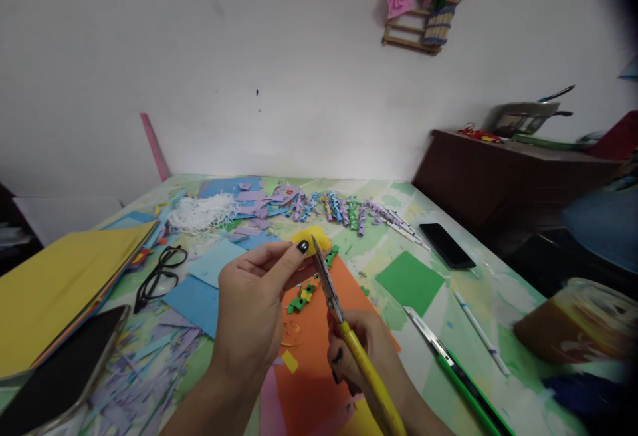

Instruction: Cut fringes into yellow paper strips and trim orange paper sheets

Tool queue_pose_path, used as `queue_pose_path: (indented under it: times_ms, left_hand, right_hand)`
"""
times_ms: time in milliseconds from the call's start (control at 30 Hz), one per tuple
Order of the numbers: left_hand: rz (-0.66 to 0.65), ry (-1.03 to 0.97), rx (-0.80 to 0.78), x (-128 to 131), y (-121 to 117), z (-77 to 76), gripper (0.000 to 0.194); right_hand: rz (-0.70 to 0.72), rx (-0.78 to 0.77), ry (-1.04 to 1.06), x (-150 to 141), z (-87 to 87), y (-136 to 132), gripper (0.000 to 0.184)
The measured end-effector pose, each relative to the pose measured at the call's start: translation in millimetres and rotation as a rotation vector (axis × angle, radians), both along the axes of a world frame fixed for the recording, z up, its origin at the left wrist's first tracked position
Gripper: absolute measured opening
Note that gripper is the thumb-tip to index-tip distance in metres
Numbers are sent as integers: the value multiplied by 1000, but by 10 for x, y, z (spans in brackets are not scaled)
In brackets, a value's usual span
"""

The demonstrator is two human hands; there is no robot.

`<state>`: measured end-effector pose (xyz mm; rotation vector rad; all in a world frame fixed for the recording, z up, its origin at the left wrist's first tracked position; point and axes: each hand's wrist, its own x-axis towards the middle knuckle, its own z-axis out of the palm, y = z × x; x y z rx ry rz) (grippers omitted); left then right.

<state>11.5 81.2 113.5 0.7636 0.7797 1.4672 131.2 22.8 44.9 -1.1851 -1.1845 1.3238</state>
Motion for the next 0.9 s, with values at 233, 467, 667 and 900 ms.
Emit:
queue_pose_path:
  times_ms: [233, 467, 667, 900]
  left_hand:
    - [-1, 6, 0, -10, -26, 4, 10]
    - [-5, -5, 3, 9, -14, 18, 11]
    - [-3, -12, 2, 4, -9, 2, 9]
    - [6, -19, 7, 11, -9, 17, 10]
  right_hand:
    - [-49, -86, -46, -23, 33, -1, 39]
    - [-47, -97, -51, -22, 109, -19, 32]
    - [-46, -116, -45, -27, 54, 18, 32]
    - [-45, -91, -46, -27, 54, -6, 34]
